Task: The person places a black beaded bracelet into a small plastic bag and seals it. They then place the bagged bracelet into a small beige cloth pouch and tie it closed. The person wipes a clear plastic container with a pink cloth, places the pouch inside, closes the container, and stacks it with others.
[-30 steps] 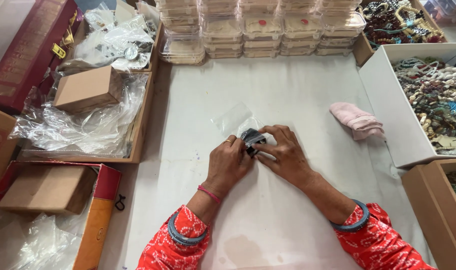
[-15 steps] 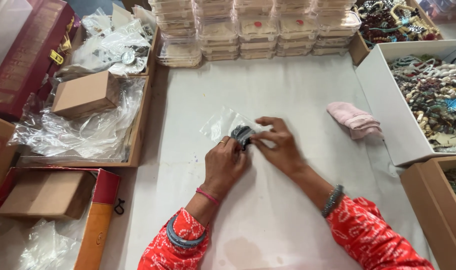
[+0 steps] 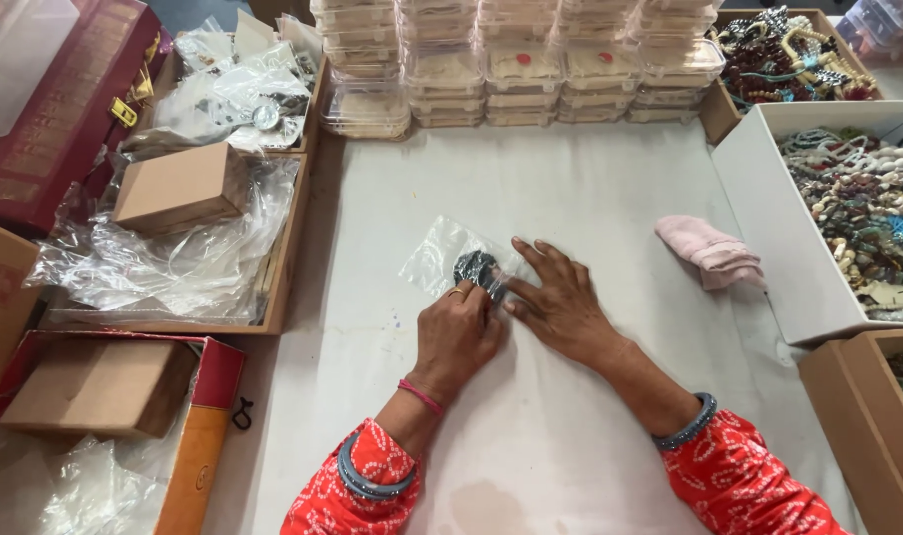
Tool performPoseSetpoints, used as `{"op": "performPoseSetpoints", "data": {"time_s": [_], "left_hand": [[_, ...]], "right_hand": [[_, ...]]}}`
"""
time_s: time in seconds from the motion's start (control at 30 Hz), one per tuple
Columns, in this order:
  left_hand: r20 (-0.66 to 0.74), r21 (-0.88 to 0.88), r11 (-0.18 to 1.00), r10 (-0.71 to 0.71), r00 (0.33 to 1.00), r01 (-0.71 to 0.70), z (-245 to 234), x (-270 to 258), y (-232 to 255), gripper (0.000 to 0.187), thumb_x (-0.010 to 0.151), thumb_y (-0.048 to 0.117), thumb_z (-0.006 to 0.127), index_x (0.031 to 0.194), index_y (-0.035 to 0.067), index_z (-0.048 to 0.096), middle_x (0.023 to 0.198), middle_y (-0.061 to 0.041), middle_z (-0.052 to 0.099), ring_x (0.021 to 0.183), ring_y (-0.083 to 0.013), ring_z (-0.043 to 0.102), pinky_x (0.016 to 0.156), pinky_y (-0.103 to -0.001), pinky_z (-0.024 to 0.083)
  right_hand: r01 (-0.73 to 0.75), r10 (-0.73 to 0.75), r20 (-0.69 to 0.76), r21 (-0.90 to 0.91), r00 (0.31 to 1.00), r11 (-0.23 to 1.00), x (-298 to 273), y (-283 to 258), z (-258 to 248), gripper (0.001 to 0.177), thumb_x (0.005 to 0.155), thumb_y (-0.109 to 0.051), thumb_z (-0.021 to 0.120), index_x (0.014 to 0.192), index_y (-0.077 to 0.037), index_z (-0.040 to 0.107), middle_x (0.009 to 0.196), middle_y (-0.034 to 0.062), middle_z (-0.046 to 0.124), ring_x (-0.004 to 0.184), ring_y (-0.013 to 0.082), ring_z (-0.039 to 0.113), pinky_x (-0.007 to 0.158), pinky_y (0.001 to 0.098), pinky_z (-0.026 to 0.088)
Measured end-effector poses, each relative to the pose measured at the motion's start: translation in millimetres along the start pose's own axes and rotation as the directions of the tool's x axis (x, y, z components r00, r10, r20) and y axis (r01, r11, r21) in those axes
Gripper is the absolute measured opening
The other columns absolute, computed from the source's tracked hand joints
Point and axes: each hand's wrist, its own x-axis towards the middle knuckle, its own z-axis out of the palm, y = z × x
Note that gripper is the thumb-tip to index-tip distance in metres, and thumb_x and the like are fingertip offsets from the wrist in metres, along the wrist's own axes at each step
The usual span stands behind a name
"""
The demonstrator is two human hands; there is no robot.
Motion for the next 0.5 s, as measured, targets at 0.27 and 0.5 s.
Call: {"op": "performPoseSetpoints", "data": {"time_s": [0.27, 0.5], "left_hand": [[-0.046, 0.046, 0.999, 0.023, 0.999, -0.021, 7, 0, -4, 0.011, 0.079, 0.015, 0.069, 0.08, 0.007, 0.061, 0.082, -0.008, 0.062, 0.076, -0.0265, 0.068, 0.062, -0.041, 0.055], [-0.066, 0.009, 1.0, 0.001, 0.998, 0.0, 2, -2, -4, 0.013, 0.078, 0.017, 0.071, 0.083, 0.008, 0.065, 0.083, -0.008, 0.064, 0.074, -0.028, 0.067, 0.063, -0.042, 0.054]], "right_hand": [[0.131, -0.143, 0.106, 0.109, 0.984, 0.985, 1, -6, 8, 0.046, 0.089, -0.041, 0.067, 0.131, -0.024, 0.066, 0.166, 0.0092, 0.019, 0.152, 0.035, 0.009, 0.114, 0.0547, 0.016], [0.08, -0.065, -0.077, 0.208, 0.995, 0.975, 1, 12, 3, 0.03, 0.086, -0.032, 0.071, 0.115, -0.024, 0.075, 0.163, 0.0084, 0.038, 0.153, 0.0313, 0.026, 0.121, 0.0488, 0.027]]}}
